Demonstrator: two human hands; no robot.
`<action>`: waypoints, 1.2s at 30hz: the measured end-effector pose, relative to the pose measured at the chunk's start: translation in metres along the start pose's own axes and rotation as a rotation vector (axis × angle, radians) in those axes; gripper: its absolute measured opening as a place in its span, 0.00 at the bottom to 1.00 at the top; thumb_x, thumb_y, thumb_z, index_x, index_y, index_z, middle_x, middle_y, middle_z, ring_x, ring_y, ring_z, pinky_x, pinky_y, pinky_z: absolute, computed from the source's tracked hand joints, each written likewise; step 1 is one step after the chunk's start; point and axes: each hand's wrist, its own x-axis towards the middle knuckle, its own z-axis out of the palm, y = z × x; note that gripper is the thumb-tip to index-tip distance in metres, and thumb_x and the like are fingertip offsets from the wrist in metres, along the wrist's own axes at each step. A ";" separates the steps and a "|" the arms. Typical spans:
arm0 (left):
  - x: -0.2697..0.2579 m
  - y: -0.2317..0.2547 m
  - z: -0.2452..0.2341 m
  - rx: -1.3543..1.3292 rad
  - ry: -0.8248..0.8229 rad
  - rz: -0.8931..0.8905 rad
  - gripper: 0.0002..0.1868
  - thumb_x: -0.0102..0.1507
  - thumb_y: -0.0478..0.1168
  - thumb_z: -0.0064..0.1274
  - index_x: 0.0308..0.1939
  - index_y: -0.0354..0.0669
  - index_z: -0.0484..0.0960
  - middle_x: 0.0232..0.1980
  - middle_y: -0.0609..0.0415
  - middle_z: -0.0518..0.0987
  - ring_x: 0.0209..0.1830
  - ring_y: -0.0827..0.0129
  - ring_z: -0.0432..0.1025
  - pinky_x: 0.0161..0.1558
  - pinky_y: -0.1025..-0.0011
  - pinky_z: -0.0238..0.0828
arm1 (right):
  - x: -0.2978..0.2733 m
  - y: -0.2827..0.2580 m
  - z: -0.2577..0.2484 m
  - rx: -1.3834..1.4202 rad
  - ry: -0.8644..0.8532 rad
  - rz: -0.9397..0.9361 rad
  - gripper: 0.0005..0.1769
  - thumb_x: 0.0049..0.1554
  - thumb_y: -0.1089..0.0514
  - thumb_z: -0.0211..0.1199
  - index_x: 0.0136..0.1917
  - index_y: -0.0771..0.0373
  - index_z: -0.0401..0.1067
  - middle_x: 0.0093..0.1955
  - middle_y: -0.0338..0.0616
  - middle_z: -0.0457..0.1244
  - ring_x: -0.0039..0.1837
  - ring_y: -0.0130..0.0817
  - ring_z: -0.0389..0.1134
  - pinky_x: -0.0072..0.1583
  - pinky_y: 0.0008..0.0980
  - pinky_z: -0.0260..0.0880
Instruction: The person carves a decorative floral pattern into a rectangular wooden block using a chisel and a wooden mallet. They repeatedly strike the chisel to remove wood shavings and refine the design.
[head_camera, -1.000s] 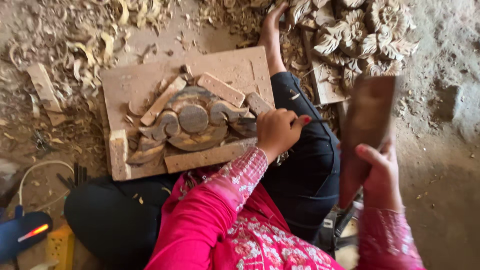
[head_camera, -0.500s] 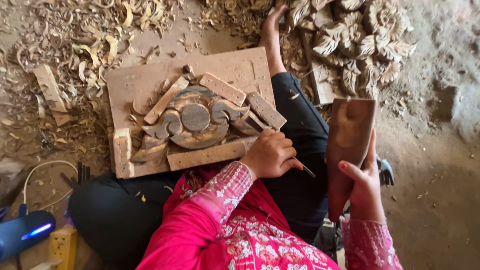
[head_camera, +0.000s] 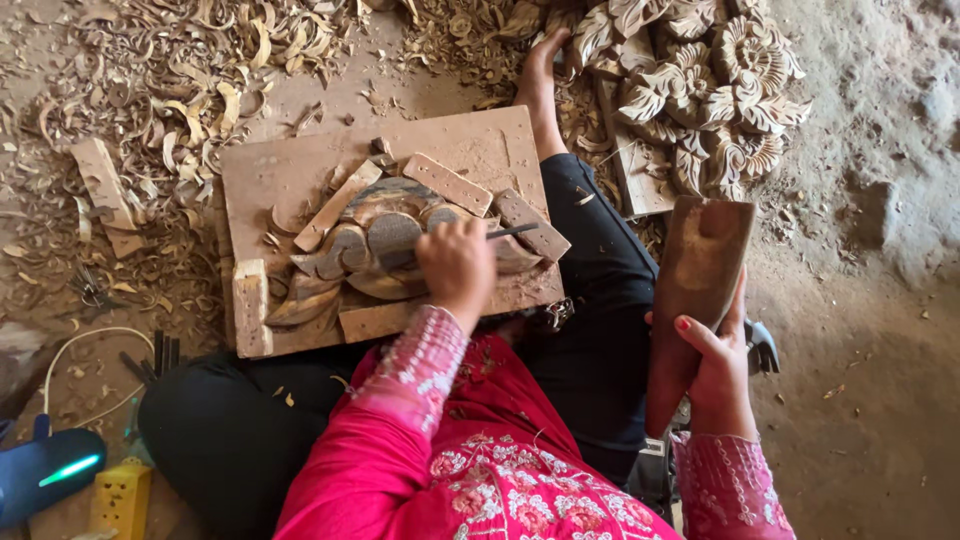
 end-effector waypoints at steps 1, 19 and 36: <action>-0.001 -0.009 0.005 0.026 0.051 0.021 0.10 0.63 0.46 0.61 0.35 0.45 0.79 0.33 0.54 0.81 0.34 0.61 0.74 0.40 0.58 0.65 | 0.000 0.000 0.000 0.011 0.001 0.001 0.58 0.51 0.66 0.65 0.88 0.54 0.42 0.67 0.53 0.61 0.57 0.46 0.70 0.55 0.45 0.77; 0.007 0.033 -0.046 -1.316 -0.111 0.243 0.08 0.73 0.33 0.50 0.55 0.49 0.75 0.49 0.57 0.76 0.46 0.71 0.72 0.50 0.73 0.74 | -0.001 0.007 -0.013 0.000 0.041 0.025 0.60 0.51 0.65 0.64 0.89 0.51 0.38 0.63 0.55 0.63 0.51 0.50 0.72 0.50 0.45 0.77; 0.063 -0.023 -0.035 -0.305 -0.361 0.273 0.14 0.73 0.39 0.45 0.52 0.26 0.74 0.28 0.48 0.80 0.19 0.63 0.75 0.19 0.69 0.72 | 0.007 0.002 -0.013 0.056 0.007 -0.010 0.63 0.48 0.68 0.65 0.89 0.53 0.37 0.74 0.50 0.58 0.65 0.45 0.67 0.59 0.45 0.75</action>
